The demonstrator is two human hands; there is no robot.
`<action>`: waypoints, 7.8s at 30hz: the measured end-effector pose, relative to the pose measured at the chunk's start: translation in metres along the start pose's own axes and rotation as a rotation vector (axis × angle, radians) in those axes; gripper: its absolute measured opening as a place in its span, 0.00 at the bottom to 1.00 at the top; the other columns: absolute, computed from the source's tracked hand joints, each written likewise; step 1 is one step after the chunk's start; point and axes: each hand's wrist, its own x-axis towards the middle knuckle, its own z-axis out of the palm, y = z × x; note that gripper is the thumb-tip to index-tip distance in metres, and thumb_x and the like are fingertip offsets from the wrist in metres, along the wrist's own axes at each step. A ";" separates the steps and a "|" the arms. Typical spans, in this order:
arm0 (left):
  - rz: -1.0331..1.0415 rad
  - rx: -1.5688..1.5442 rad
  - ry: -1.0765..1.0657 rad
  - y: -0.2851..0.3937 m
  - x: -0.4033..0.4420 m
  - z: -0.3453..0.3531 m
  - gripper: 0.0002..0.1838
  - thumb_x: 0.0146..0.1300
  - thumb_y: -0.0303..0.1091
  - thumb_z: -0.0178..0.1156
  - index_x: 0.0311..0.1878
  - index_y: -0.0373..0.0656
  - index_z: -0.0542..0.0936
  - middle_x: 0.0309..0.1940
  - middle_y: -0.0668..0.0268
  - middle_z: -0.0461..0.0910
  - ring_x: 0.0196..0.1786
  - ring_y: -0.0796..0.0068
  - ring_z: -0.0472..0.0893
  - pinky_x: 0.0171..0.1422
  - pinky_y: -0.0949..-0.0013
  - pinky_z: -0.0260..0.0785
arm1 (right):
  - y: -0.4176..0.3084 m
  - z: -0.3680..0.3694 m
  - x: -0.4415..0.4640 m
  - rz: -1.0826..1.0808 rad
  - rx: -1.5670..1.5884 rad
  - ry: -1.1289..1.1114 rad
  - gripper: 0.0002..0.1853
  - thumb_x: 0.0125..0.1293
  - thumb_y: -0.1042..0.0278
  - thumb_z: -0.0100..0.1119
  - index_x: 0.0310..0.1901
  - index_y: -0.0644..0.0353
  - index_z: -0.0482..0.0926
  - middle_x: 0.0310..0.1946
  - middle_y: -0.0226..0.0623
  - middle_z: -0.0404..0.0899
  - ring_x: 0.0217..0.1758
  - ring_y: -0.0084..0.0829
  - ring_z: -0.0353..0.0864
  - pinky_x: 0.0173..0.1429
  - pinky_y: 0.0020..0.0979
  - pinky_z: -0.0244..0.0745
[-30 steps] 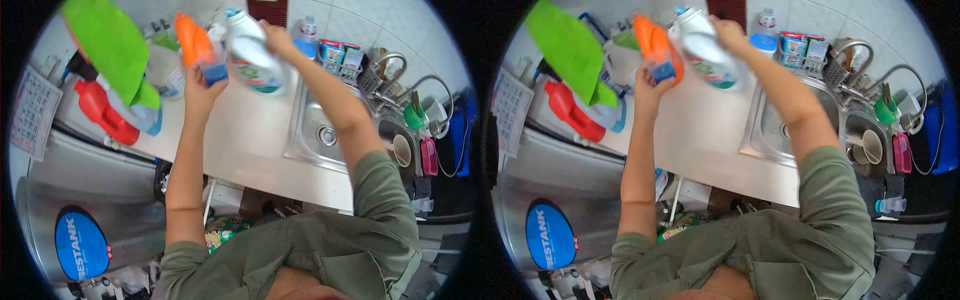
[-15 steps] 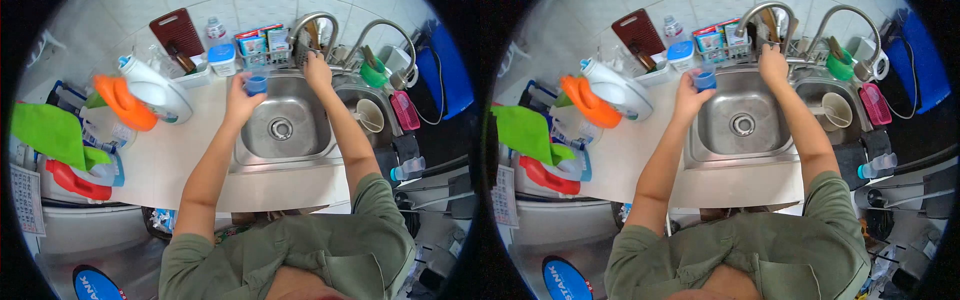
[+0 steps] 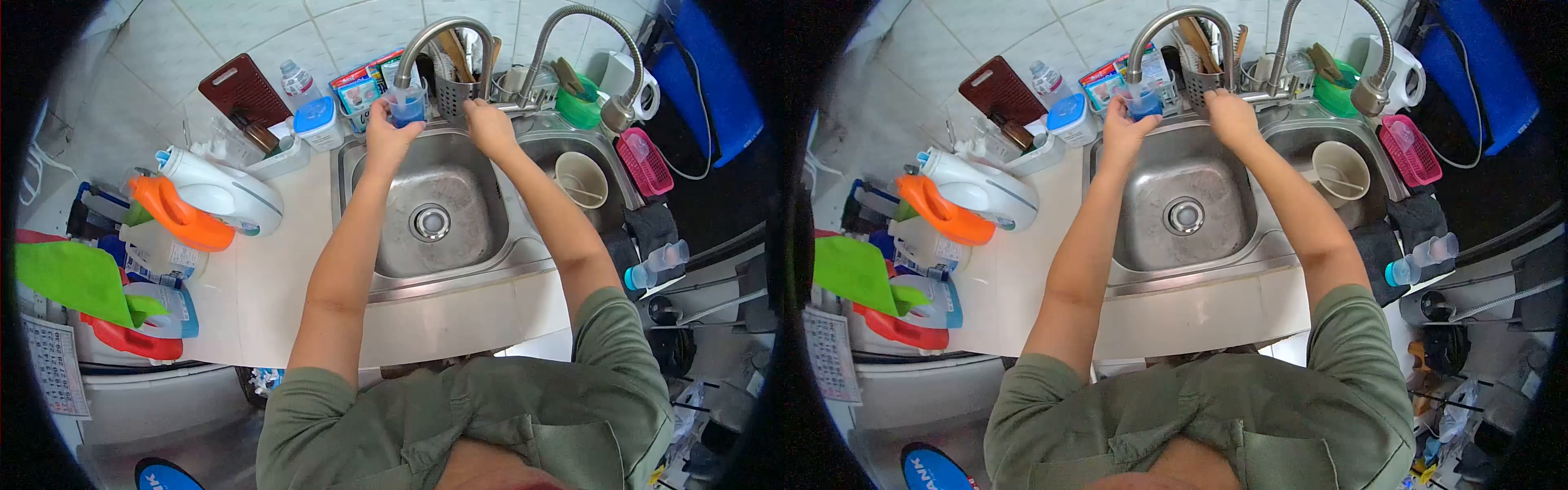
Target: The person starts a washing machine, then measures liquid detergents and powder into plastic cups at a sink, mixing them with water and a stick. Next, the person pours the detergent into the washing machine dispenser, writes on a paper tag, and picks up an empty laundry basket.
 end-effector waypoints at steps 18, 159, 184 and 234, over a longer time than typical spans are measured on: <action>-0.156 -0.051 -0.117 0.004 -0.019 0.008 0.34 0.42 0.19 0.66 0.56 0.36 0.63 0.51 0.59 0.71 0.53 0.68 0.73 0.59 0.66 0.65 | 0.006 -0.029 -0.028 0.244 0.045 0.000 0.08 0.53 0.72 0.51 0.29 0.59 0.81 0.32 0.44 0.81 0.37 0.41 0.82 0.36 0.41 0.77; 0.125 -0.056 -2.378 0.168 -0.775 0.839 0.42 0.49 0.44 0.68 0.64 0.39 0.59 0.60 0.52 0.63 0.43 0.65 0.75 0.48 0.66 0.70 | 0.149 -0.533 -0.912 1.328 -0.049 1.994 0.32 0.48 0.85 0.62 0.57 0.60 0.64 0.51 0.34 0.70 0.55 0.27 0.71 0.61 0.30 0.65; 1.674 0.723 -3.130 0.296 -1.575 1.112 0.46 0.43 0.64 0.63 0.59 0.37 0.70 0.59 0.49 0.68 0.59 0.58 0.72 0.58 0.60 0.66 | 0.137 -0.804 -1.388 1.473 -1.066 2.605 0.32 0.44 0.83 0.62 0.55 0.62 0.65 0.54 0.43 0.71 0.55 0.30 0.72 0.59 0.31 0.66; -1.007 1.320 -4.082 1.403 -2.878 0.896 0.19 0.46 0.14 0.41 0.42 0.38 0.70 0.37 0.56 0.72 0.41 0.61 0.75 0.52 0.49 0.69 | -0.163 -1.654 -2.619 1.216 -2.883 2.502 0.27 0.50 0.75 0.65 0.54 0.64 0.68 0.44 0.37 0.73 0.46 0.27 0.74 0.46 0.27 0.73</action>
